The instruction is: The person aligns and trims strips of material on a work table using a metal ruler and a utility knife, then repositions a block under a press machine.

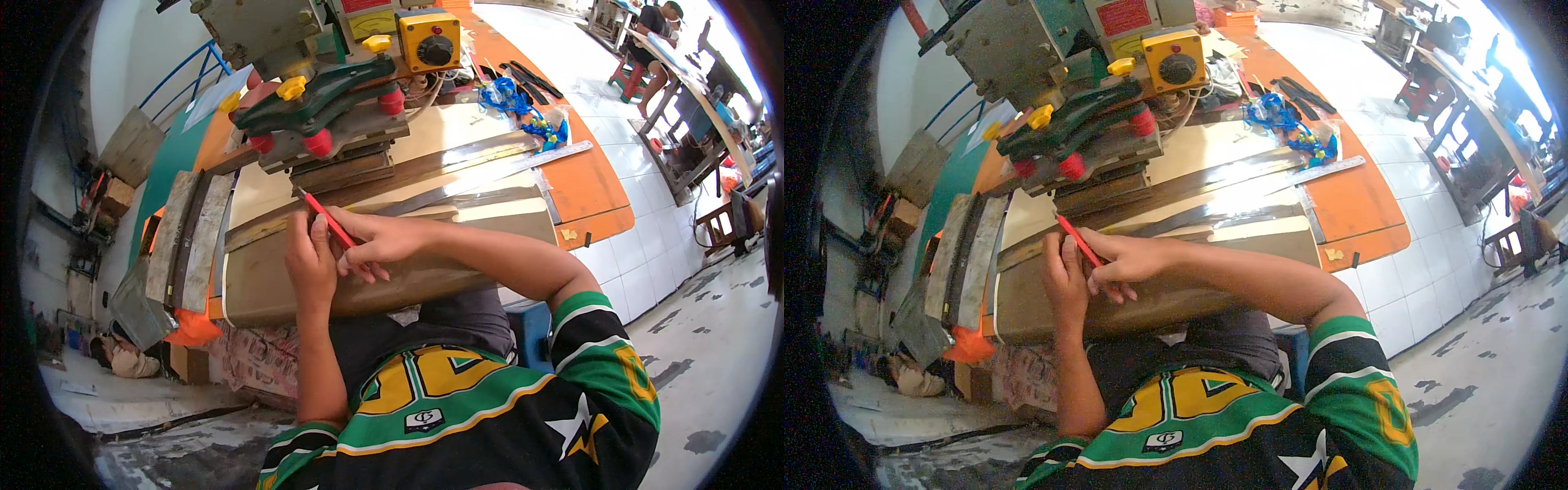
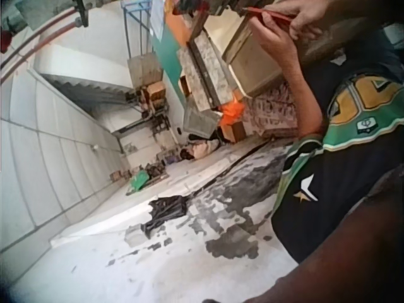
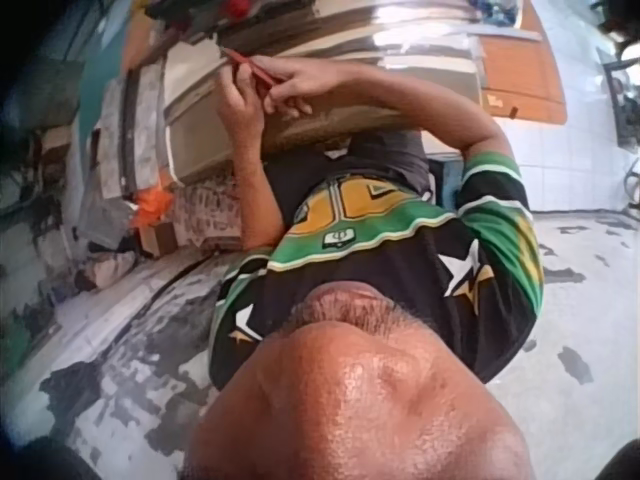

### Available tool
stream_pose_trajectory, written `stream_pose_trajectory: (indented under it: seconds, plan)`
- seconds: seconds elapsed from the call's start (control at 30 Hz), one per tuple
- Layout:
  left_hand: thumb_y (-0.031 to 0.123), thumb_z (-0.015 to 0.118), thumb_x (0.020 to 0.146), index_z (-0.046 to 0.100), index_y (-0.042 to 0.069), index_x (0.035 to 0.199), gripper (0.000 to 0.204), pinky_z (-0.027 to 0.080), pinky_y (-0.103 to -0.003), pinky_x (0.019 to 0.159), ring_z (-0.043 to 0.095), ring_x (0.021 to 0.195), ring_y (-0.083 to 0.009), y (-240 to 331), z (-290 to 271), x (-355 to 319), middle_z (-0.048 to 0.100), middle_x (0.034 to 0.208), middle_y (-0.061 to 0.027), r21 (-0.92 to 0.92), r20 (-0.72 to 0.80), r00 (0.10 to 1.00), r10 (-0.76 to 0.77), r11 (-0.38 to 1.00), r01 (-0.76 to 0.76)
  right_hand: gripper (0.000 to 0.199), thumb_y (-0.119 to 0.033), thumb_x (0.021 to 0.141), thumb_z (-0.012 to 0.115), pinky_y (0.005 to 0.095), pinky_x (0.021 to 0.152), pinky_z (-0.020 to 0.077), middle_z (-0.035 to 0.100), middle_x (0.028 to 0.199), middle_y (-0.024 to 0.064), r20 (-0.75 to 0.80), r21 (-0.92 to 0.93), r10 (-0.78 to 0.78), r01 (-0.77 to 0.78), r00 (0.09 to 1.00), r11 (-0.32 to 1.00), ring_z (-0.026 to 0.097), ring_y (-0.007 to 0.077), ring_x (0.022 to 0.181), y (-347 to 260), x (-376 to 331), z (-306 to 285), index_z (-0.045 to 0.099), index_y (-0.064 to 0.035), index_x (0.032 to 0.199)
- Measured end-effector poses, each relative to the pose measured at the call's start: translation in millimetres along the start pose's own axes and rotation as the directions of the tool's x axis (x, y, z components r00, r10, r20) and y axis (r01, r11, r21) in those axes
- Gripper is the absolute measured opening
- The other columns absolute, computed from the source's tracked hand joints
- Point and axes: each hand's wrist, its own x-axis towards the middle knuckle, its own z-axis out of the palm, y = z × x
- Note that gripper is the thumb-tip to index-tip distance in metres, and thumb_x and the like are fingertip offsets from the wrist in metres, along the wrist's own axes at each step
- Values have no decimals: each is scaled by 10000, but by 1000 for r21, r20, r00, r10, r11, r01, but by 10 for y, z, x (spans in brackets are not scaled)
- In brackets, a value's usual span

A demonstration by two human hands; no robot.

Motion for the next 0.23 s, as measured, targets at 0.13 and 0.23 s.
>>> stream_pose_trajectory:
  seconds: [0.13, 0.23]
  plan:
    - [268, 515, 1056, 547, 8, 997, 268, 439, -465, 699, 570, 773, -405, -72, -132, 46, 586, 860, -194, 89, 144, 986, 79, 992, -92, 725, -190, 996, 603, 269, 455, 520, 633, 891, 126, 149, 196, 76, -104, 986, 975, 673, 176, 605, -187, -102, -6, 98, -105, 1509]
    - [287, 529, 1051, 573, 36, 991, 262, 440, -444, 731, 595, 847, -365, -85, -190, 47, 590, 917, -215, 99, 255, 965, -59, 994, 35, 840, -275, 993, 653, 276, 441, 530, 655, 928, 151, 243, 223, 119, -175, 963, 959, 683, 214, 589, -87, -58, -48, 41, -125, 1547]
